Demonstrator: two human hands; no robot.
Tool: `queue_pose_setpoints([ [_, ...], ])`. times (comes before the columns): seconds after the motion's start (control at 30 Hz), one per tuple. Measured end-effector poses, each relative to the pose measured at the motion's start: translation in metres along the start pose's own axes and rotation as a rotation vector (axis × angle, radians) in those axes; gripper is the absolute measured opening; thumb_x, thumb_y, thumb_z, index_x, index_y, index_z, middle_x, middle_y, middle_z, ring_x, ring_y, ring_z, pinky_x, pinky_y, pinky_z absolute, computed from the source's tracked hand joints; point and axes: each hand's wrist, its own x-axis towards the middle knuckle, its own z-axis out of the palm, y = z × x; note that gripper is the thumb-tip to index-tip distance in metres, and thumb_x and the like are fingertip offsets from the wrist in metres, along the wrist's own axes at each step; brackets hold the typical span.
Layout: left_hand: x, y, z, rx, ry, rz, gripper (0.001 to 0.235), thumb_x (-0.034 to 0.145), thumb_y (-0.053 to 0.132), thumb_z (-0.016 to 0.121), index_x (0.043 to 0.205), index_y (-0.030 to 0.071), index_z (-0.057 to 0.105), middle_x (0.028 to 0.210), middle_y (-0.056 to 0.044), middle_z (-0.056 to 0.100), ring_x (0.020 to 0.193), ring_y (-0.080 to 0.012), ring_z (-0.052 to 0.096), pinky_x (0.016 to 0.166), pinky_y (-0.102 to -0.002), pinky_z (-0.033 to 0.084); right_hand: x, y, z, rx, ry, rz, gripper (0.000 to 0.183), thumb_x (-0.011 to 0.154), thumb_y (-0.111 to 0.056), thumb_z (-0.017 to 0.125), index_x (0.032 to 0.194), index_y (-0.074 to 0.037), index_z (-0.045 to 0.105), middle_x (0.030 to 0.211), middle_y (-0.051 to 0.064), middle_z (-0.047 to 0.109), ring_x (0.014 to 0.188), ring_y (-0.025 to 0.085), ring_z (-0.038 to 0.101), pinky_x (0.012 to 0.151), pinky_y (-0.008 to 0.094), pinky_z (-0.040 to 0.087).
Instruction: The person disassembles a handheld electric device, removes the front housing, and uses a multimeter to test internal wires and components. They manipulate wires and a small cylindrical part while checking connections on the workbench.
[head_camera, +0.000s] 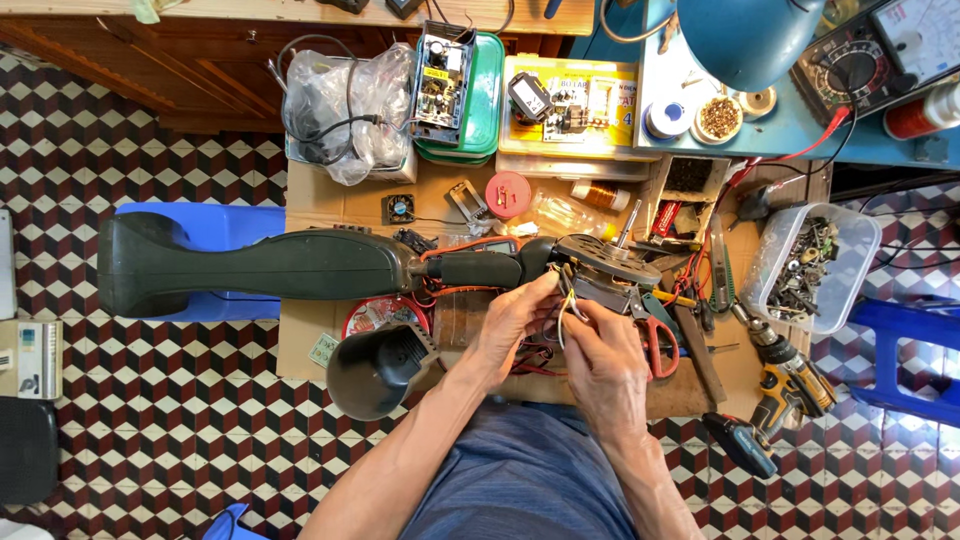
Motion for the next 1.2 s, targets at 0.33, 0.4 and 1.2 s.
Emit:
queue_pose_setpoints([
  [0.33, 0.008, -0.012, -0.007, -0.065, -0.006, -0.001, 0.028, 0.097, 0.024, 0.070, 0.116, 0.004, 0.070, 0.097, -0.003, 0.074, 0.084, -0.0077, 0.066, 0.076, -0.023, 0.054, -0.011, 0.002, -0.006, 0.122, -0.012, -0.014, 0.036, 0.082, -0.003, 0.073, 0.118, -0.003, 0.071, 0.134, 0.011, 0.065, 0.114, 0.028, 0.063, 0.099, 0.039, 0.050],
  [0.4, 0.001, -0.010, -0.012, -0.059, -0.038, -0.048, 0.030, 0.097, 0.025, 0.067, 0.120, 0.005, 0.069, 0.100, -0.004, 0.076, 0.087, -0.0068, 0.068, 0.080, -0.023, 0.055, -0.013, 0.004, -0.012, 0.188, -0.016, 0.060, 0.042, 0.082, -0.003, 0.070, 0.124, 0.000, 0.069, 0.138, 0.015, 0.062, 0.120, 0.028, 0.060, 0.102, 0.040, 0.049],
  [1.2, -0.006, -0.010, -0.017, -0.108, -0.135, -0.057, 0.031, 0.102, 0.017, 0.060, 0.131, 0.004, 0.062, 0.102, -0.004, 0.072, 0.088, -0.0076, 0.064, 0.085, -0.025, 0.053, 0.024, 0.021, 0.008, -0.081, -0.013, 0.072, 0.012, 0.090, -0.009, 0.075, 0.100, -0.003, 0.072, 0.088, 0.013, 0.065, 0.090, 0.032, 0.063, 0.077, 0.042, 0.049],
])
